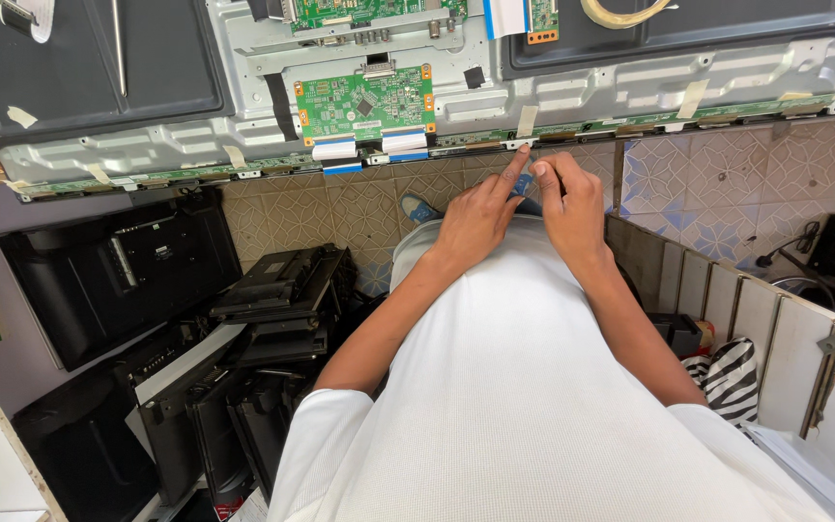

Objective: The person applies pieces of tape to the edge of a flat-screen television chassis and then uses a small tool to adjust a ribbon cable connector on the internal circuit board.

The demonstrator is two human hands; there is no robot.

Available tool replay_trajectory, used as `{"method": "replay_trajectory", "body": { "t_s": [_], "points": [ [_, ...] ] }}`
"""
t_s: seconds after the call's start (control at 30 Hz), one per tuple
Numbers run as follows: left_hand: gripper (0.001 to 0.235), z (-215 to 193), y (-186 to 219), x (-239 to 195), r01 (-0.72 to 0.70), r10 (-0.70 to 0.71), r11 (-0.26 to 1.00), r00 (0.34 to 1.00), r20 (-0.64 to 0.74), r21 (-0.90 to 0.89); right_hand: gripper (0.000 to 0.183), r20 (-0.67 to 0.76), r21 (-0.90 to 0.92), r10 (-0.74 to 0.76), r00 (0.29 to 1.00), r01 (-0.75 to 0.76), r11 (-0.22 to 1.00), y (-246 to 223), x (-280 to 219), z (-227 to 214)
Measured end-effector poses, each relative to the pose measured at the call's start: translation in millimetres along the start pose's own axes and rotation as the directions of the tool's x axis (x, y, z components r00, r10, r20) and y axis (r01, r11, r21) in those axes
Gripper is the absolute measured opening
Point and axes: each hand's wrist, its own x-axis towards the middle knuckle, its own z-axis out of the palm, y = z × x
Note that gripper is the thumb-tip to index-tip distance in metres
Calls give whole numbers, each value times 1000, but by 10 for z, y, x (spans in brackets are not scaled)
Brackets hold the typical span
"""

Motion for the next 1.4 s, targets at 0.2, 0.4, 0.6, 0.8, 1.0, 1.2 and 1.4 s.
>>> {"method": "replay_trajectory", "body": {
  "t_s": [0.2,0.4,0.6,0.8,1.0,1.2,1.4],
  "points": [
    [66,-42,10,1,12,-11,1000,1000,20,-27,12,58,-43,-39,998,42,998,95,16,75],
    [66,-5,-37,-1,7,-7,1000,1000,8,-24,10,80,-61,-53,995,58,996,134,36,67],
    [63,-150,74,33,15,-15,1000,1000,-21,-27,21,-50,9,-90,995,90,996,2,9,-35],
    [68,-158,103,51,44,-44,999,999,-25,0,52,-157,-57,-117,981,110,992,290,-165,-68],
    [69,-141,143,63,51,-49,997,998,-26,59,64,-127,-115,-104,986,89,989,360,-202,-30],
    [70,-96,123,59,36,-31,991,999,-42,127,68,-102,-152,-66,993,50,987,395,-210,-17],
    [69,-109,139,52,33,-27,993,998,-55,117,69,-88,-155,-73,993,58,986,414,-208,-12]
  ]
}}
